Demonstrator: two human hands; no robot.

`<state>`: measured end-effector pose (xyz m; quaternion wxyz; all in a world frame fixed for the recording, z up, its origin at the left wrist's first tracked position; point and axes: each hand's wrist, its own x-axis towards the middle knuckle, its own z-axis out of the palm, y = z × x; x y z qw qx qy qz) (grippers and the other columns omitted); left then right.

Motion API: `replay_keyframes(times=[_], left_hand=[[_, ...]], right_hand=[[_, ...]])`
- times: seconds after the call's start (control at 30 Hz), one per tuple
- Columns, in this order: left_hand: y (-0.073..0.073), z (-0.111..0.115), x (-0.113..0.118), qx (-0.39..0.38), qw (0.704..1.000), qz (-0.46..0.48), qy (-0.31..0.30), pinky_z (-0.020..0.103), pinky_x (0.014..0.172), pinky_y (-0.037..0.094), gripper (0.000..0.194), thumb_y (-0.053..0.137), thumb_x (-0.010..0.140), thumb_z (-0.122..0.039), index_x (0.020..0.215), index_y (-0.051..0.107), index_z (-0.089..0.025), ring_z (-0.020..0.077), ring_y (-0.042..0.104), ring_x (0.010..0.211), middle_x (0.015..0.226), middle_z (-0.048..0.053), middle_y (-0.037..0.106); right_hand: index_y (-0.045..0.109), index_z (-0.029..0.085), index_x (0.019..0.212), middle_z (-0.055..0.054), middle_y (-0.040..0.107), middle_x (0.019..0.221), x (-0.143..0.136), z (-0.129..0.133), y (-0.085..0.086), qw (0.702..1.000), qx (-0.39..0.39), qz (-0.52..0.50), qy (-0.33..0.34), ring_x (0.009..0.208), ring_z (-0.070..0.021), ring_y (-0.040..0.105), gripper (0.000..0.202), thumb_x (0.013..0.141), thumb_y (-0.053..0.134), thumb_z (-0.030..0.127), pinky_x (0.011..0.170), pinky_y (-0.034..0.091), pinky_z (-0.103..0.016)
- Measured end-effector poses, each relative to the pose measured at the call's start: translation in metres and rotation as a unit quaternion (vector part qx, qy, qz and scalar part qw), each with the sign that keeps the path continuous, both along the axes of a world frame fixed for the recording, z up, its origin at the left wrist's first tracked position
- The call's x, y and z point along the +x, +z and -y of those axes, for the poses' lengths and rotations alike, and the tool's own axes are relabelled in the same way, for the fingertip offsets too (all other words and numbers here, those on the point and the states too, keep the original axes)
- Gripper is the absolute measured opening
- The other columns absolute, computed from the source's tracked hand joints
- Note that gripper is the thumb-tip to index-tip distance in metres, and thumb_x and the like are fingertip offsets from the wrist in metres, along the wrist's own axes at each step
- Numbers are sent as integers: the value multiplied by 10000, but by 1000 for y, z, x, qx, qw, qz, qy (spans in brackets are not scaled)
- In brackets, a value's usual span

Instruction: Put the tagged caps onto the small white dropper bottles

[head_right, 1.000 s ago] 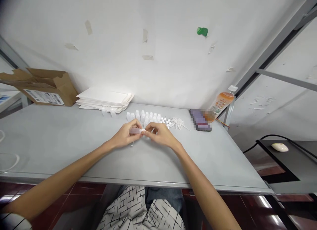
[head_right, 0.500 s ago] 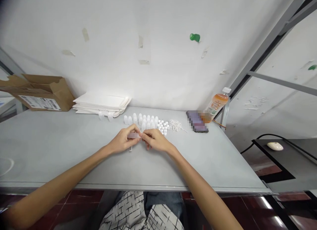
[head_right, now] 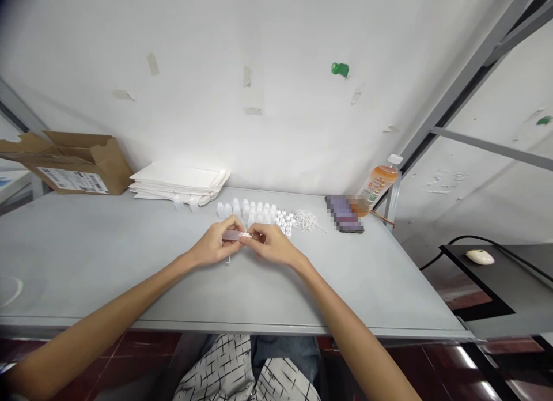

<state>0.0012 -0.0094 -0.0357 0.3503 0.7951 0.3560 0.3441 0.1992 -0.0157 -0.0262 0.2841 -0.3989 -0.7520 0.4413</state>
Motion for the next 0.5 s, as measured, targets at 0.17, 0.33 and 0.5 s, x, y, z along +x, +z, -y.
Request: replay_keyframes(times=[0.17, 0.33, 0.5], left_hand=[[1, 1, 1, -4, 1000, 7, -6, 199, 502, 362, 133, 576, 810, -241, 859, 465, -187, 94, 446, 580, 751, -29, 517], [2, 3, 2, -14, 1000, 14, -15, 200, 513, 397, 125, 557, 848, -268, 878, 467, -187, 111, 486, 631, 795, -5, 550], [0, 1, 1, 0, 1000, 2, -12, 200, 509, 383, 127, 563, 852, -266, 891, 469, -190, 121, 495, 649, 792, -2, 560]], right_hand=[[565, 183, 785, 39, 520, 558, 0, 0, -3, 1000, -11, -15, 13, 493, -114, 540, 338, 938, 537, 483, 523, 397, -247], [518, 186, 710, 36, 512, 557, -1, -2, -5, 999, -21, -26, 13, 492, -116, 541, 405, 951, 500, 511, 548, 405, -260], [521, 187, 725, 35, 522, 553, -1, -2, -7, 1000, -11, -11, 5, 493, -112, 523, 422, 971, 458, 524, 566, 407, -260]])
